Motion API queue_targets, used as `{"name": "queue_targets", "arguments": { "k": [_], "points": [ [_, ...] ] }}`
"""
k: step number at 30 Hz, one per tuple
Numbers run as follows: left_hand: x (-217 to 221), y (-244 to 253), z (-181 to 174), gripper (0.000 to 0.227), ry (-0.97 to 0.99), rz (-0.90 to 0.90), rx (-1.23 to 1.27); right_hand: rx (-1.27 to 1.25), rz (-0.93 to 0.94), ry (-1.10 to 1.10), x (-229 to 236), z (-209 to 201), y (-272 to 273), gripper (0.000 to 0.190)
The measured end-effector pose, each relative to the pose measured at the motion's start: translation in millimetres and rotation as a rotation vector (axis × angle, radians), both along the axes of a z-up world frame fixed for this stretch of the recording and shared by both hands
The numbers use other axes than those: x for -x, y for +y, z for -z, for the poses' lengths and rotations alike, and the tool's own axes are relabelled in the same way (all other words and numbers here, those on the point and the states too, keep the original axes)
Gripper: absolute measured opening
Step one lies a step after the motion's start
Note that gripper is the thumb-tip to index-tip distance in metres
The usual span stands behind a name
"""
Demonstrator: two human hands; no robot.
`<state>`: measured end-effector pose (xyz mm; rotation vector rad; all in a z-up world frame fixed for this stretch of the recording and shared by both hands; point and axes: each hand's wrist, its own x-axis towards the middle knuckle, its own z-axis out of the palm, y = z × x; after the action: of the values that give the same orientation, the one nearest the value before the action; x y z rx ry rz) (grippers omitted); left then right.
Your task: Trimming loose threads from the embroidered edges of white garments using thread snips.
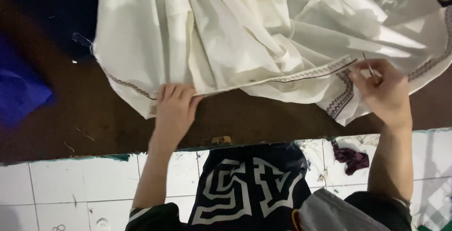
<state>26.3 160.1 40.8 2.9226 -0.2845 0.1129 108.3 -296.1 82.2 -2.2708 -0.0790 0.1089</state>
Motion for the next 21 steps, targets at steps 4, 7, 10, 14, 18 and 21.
{"name": "queue_targets", "arguments": {
  "k": [4, 7, 10, 14, 18, 21],
  "points": [
    [7.7, 23.4, -51.8, 0.023, 0.334, -0.066, 0.331, -0.251, -0.149, -0.007, 1.4, 24.4, -37.1, 0.01],
    [-0.5, 30.8, -68.9, 0.047, 0.369, -0.126, 0.56, -0.265, -0.211, -0.076, -5.4, 23.3, -26.0, 0.012],
    [-24.1, 31.6, -44.9, 0.047, 0.549, -0.276, 0.219, 0.209, -0.225, -0.361, -25.6, 47.8, -5.5, 0.018],
    [-30.8, 46.9, 7.7, 0.041, 0.151, -0.243, 0.06, 0.5, -0.254, -0.421, -29.9, 48.6, 12.1, 0.025],
    [-23.9, 27.2, 5.2, 0.026, -0.047, -0.217, 0.068, 0.465, -0.162, -0.604, -5.9, 33.5, 16.2, 0.021],
    [-27.0, -17.1, -19.5, 0.028, 0.205, -0.134, 0.273, 0.154, -0.306, -0.334, 16.9, -7.6, 66.2, 0.021]
  ]
}}
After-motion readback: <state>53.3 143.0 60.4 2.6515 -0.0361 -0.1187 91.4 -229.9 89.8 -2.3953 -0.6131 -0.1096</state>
